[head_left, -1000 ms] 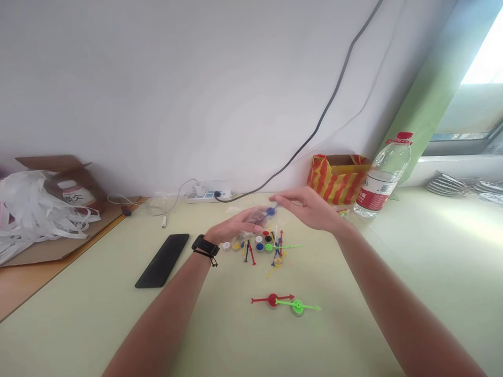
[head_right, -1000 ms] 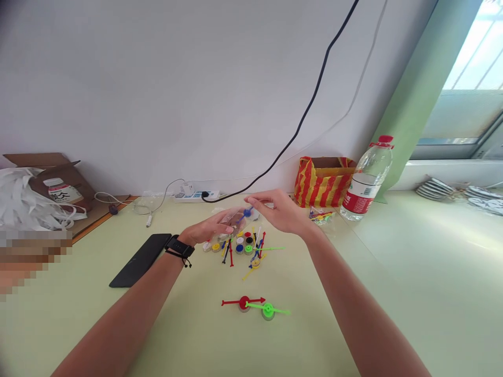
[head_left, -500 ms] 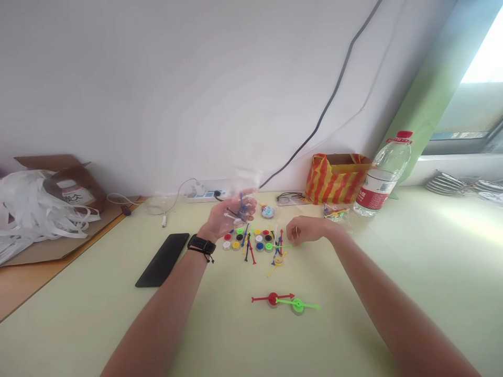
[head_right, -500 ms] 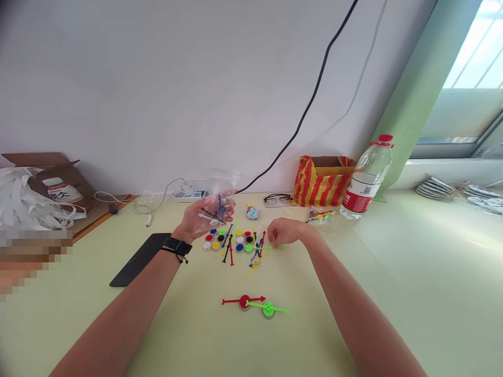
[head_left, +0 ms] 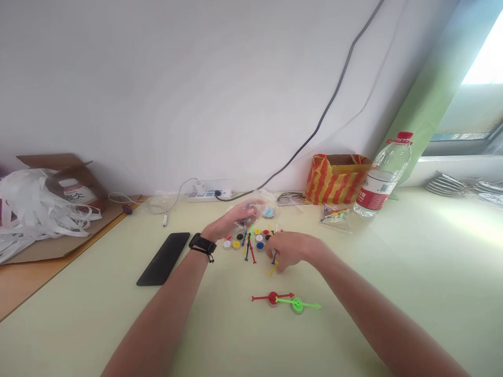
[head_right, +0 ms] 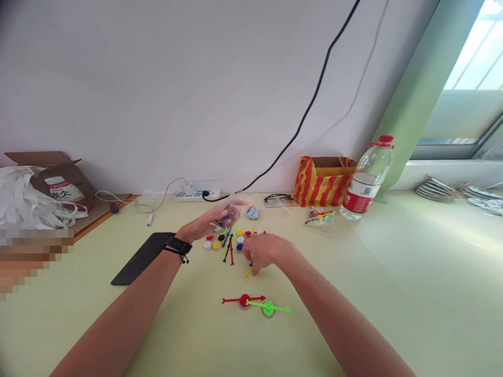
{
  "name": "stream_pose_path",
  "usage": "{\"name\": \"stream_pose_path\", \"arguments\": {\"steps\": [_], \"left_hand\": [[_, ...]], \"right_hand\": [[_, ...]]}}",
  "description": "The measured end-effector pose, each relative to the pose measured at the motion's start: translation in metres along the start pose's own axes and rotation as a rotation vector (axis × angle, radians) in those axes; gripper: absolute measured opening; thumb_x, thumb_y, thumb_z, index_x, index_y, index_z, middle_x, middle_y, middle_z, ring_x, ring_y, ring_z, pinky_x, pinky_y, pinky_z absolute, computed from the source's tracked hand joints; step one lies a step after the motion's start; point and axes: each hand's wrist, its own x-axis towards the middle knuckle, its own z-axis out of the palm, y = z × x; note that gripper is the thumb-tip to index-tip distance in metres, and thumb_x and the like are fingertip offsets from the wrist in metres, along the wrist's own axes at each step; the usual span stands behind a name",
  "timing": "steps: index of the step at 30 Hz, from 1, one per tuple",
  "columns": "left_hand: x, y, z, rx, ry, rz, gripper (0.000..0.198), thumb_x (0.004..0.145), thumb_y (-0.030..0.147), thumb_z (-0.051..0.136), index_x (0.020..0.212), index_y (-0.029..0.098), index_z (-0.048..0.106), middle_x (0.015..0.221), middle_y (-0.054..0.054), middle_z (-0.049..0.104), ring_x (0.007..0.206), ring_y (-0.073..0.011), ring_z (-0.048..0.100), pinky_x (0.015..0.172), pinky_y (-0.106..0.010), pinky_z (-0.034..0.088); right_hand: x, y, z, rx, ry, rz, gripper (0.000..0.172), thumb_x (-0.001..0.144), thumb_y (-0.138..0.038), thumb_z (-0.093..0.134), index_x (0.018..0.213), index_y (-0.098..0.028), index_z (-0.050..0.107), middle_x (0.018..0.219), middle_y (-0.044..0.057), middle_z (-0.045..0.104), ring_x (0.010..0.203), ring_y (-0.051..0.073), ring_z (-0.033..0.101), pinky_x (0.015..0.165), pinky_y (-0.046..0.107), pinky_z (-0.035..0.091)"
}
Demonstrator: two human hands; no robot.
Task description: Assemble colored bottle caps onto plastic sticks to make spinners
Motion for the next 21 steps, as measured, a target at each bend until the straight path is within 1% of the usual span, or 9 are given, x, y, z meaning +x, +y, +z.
{"name": "stream_pose_path", "arguments": {"steps": [3, 5, 7, 9, 10, 11, 14, 17, 21], "left_hand": [[-0.001, 0.0, 0.0, 0.051, -0.012, -0.011, 0.054, 0.093, 0.047, 0.063, 0.141, 0.022, 0.055, 0.097, -0.005, 0.054, 0.074, -0.0144, 0.046, 0.068, -0.028, 0.038], [-0.001, 0.0, -0.002, 0.074, -0.018, -0.011, 0.054, 0.093, 0.047, 0.063, 0.139, 0.022, 0.057, 0.095, -0.004, 0.053, 0.074, -0.0147, 0.045, 0.068, -0.028, 0.038], [-0.001, -0.001, -0.004, 0.086, -0.026, -0.01, 0.055, 0.091, 0.048, 0.064, 0.139, 0.022, 0.057, 0.094, -0.004, 0.052, 0.075, -0.0153, 0.044, 0.069, -0.028, 0.038], [-0.001, -0.002, -0.005, 0.093, -0.05, -0.021, 0.057, 0.09, 0.049, 0.065, 0.139, 0.022, 0.057, 0.095, -0.004, 0.053, 0.076, -0.0158, 0.045, 0.07, -0.028, 0.038], [0.0, -0.003, -0.006, 0.093, -0.068, -0.029, 0.058, 0.089, 0.049, 0.065, 0.14, 0.022, 0.057, 0.096, -0.004, 0.053, 0.077, -0.0159, 0.046, 0.071, -0.029, 0.038], [0.0, -0.003, -0.006, 0.093, -0.09, -0.039, 0.059, 0.089, 0.05, 0.065, 0.141, 0.022, 0.056, 0.096, -0.004, 0.053, 0.077, -0.016, 0.046, 0.072, -0.029, 0.038], [0.0, -0.003, -0.005, 0.107, -0.143, -0.068, 0.059, 0.09, 0.05, 0.064, 0.142, 0.023, 0.055, 0.096, -0.004, 0.053, 0.078, -0.0166, 0.047, 0.071, -0.029, 0.038], [0.0, -0.003, -0.002, 0.165, -0.156, -0.091, 0.061, 0.089, 0.053, 0.065, 0.142, 0.024, 0.056, 0.096, -0.005, 0.055, 0.08, -0.0189, 0.049, 0.07, -0.029, 0.039], [0.001, 0.001, 0.002, 0.209, -0.176, -0.089, 0.062, 0.088, 0.055, 0.067, 0.141, 0.025, 0.058, 0.091, -0.005, 0.058, 0.084, -0.0211, 0.052, 0.071, -0.03, 0.04]], "right_hand": [[0.003, -0.002, 0.002, -0.021, -0.047, 0.051, 0.027, 0.07, -0.021, 0.079, 0.095, -0.021, 0.07, 0.113, 0.007, 0.068, 0.093, 0.024, 0.065, 0.058, 0.026, 0.039], [0.0, 0.0, -0.001, -0.007, -0.034, 0.051, 0.024, 0.07, -0.02, 0.077, 0.093, -0.02, 0.069, 0.111, 0.008, 0.068, 0.089, 0.023, 0.065, 0.057, 0.026, 0.039], [-0.009, 0.006, -0.009, 0.04, -0.008, -0.009, 0.017, 0.073, -0.021, 0.074, 0.088, -0.019, 0.068, 0.103, 0.007, 0.069, 0.084, 0.021, 0.064, 0.057, 0.026, 0.04], [-0.022, 0.015, -0.02, 0.139, 0.027, -0.121, 0.006, 0.079, -0.022, 0.068, 0.084, -0.018, 0.065, 0.092, 0.004, 0.069, 0.079, 0.018, 0.062, 0.059, 0.025, 0.041], [-0.029, 0.021, -0.027, 0.225, 0.037, -0.184, 0.004, 0.084, -0.023, 0.065, 0.084, -0.018, 0.065, 0.088, 0.003, 0.068, 0.077, 0.017, 0.062, 0.06, 0.024, 0.043], [-0.037, 0.027, -0.033, 0.321, 0.039, -0.243, 0.008, 0.088, -0.026, 0.063, 0.086, -0.019, 0.065, 0.085, 0.003, 0.068, 0.076, 0.016, 0.062, 0.062, 0.024, 0.045], [-0.059, 0.045, -0.047, 0.587, 0.153, -0.364, 0.021, 0.09, -0.04, 0.067, 0.096, -0.019, 0.066, 0.092, 0.003, 0.067, 0.078, 0.015, 0.062, 0.07, 0.028, 0.051], [-0.075, 0.061, -0.053, 0.777, 0.264, -0.433, 0.027, 0.087, -0.044, 0.073, 0.097, -0.019, 0.068, 0.094, 0.004, 0.066, 0.076, 0.014, 0.059, 0.074, 0.031, 0.053], [-0.085, 0.071, -0.053, 0.913, 0.524, -0.404, 0.026, 0.088, -0.044, 0.074, 0.102, -0.021, 0.069, 0.093, 0.004, 0.063, 0.073, 0.013, 0.055, 0.071, 0.031, 0.051]]}}
